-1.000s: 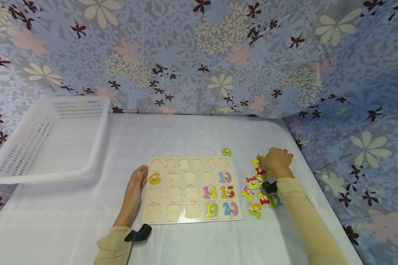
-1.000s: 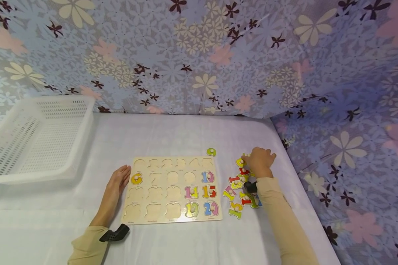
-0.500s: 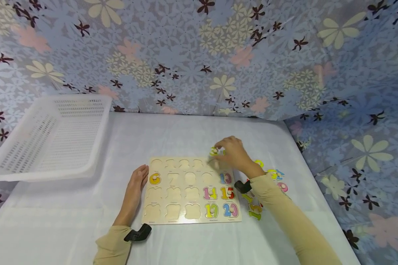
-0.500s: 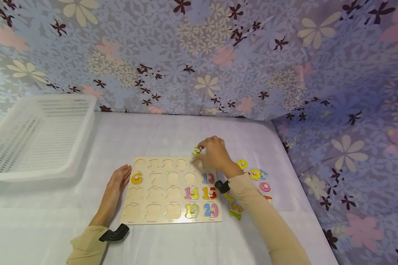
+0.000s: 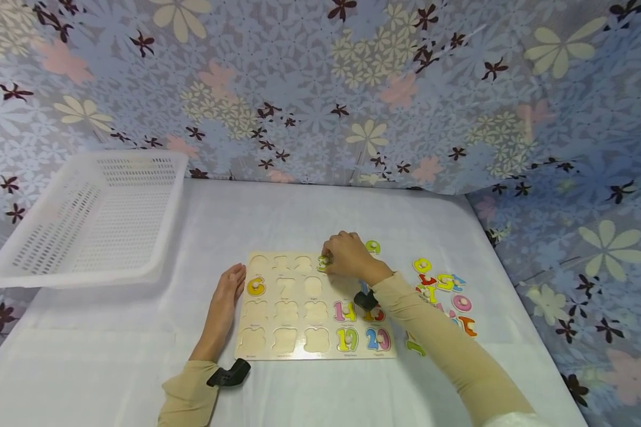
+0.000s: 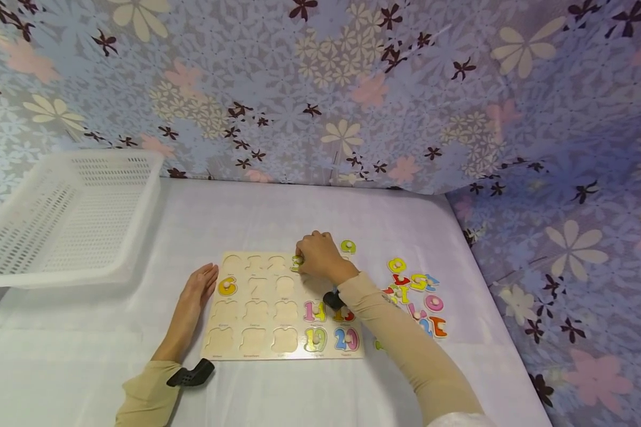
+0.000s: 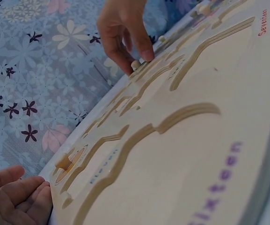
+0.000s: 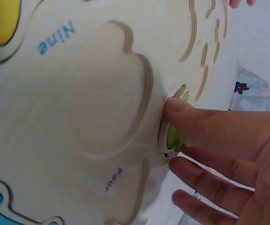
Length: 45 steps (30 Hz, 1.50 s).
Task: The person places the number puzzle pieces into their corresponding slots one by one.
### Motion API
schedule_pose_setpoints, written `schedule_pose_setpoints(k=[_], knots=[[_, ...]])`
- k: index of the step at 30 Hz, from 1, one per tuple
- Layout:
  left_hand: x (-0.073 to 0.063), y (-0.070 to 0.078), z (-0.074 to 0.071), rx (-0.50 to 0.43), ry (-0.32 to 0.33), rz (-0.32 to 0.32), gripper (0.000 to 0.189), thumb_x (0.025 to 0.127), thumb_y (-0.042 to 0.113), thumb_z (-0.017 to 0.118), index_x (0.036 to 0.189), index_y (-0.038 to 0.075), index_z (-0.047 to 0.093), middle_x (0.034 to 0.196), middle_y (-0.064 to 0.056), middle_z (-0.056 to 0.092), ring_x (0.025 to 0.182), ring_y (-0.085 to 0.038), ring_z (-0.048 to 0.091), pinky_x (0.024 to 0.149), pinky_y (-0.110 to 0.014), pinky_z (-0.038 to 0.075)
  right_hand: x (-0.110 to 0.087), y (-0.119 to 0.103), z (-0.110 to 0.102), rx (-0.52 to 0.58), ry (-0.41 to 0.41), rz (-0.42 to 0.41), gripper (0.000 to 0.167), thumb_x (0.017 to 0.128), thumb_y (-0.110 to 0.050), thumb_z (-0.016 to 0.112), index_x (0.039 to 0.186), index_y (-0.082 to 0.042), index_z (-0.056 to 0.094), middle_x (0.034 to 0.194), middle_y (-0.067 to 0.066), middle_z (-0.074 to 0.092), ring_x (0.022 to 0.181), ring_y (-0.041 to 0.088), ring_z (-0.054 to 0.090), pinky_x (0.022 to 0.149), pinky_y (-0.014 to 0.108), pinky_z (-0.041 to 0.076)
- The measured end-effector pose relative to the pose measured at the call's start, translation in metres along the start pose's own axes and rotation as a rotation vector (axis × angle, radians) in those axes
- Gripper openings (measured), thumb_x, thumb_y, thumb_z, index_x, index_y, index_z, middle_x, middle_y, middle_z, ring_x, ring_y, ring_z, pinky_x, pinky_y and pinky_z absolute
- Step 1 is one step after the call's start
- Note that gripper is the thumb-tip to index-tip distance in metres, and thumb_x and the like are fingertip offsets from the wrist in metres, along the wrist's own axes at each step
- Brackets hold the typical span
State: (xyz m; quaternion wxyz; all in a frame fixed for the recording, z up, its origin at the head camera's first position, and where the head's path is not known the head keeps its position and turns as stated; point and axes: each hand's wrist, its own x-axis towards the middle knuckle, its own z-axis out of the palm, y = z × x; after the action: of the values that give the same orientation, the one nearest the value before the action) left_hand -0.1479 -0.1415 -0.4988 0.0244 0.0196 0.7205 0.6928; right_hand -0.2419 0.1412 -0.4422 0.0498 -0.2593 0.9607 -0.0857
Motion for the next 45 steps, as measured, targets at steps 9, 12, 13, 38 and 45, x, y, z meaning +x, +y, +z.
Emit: schedule_pose_setpoints(k=[9, 12, 13, 38, 45], knots=[[0.001, 0.002, 0.002, 0.043, 0.005, 0.005, 0.055, 0.108, 0.034, 0.028, 0.151, 0.002, 0.024, 0.154, -0.015, 0.03, 0.14, -0.024, 0.03, 0.113, -0.032, 0.023, -0.001, -0.002, -0.004, 0.007, 0.006, 0.032, 0.038, 0.074, -0.03, 0.086, 0.105, -0.015, 0.072, 0.084, -0.002, 0.064, 0.084, 0.022, 0.055, 0.089, 0.053, 0.042], [0.002, 0.002, 0.002, 0.052, 0.01, 0.01, 0.054, 0.108, 0.034, 0.028, 0.151, 0.002, 0.024, 0.154, -0.016, 0.031, 0.14, -0.025, 0.031, 0.113, -0.033, 0.024, -0.001, -0.002, -0.004, 0.017, 0.017, 0.04, 0.036, 0.074, -0.029, 0.086, 0.105, -0.016, 0.073, 0.084, -0.001, 0.063, 0.084, 0.022, 0.055, 0.088, 0.053, 0.042], [0.002, 0.002, 0.003, 0.053, 0.012, 0.008, 0.054, 0.108, 0.034, 0.028, 0.151, 0.002, 0.025, 0.153, -0.015, 0.031, 0.14, -0.025, 0.031, 0.113, -0.032, 0.024, -0.001, -0.003, -0.003, 0.02, 0.024, 0.042, 0.034, 0.074, -0.029, 0.086, 0.103, -0.016, 0.073, 0.083, -0.001, 0.064, 0.085, 0.023, 0.056, 0.089, 0.053, 0.042], [-0.004, 0.003, -0.001, 0.102, 0.031, -0.017, 0.055, 0.107, 0.037, 0.028, 0.152, 0.004, 0.024, 0.154, -0.013, 0.031, 0.139, -0.023, 0.032, 0.114, -0.036, 0.022, -0.118, 0.105, -0.022, 0.337, 0.196, 0.408, 0.035, 0.086, -0.013, 0.072, 0.118, 0.0, 0.066, 0.109, 0.022, 0.064, 0.112, 0.046, 0.045, 0.096, 0.067, 0.027], [-0.006, 0.019, 0.003, 0.074, -0.009, -0.037, 0.05, 0.109, 0.024, 0.026, 0.151, -0.003, 0.021, 0.154, -0.021, 0.028, 0.14, -0.031, 0.029, 0.113, -0.039, 0.023, -0.175, 0.145, -0.021, 0.259, 0.118, 0.565, 0.043, 0.083, -0.02, 0.074, 0.12, 0.002, 0.064, 0.113, 0.028, 0.061, 0.107, 0.055, 0.041, 0.083, 0.069, 0.03]])
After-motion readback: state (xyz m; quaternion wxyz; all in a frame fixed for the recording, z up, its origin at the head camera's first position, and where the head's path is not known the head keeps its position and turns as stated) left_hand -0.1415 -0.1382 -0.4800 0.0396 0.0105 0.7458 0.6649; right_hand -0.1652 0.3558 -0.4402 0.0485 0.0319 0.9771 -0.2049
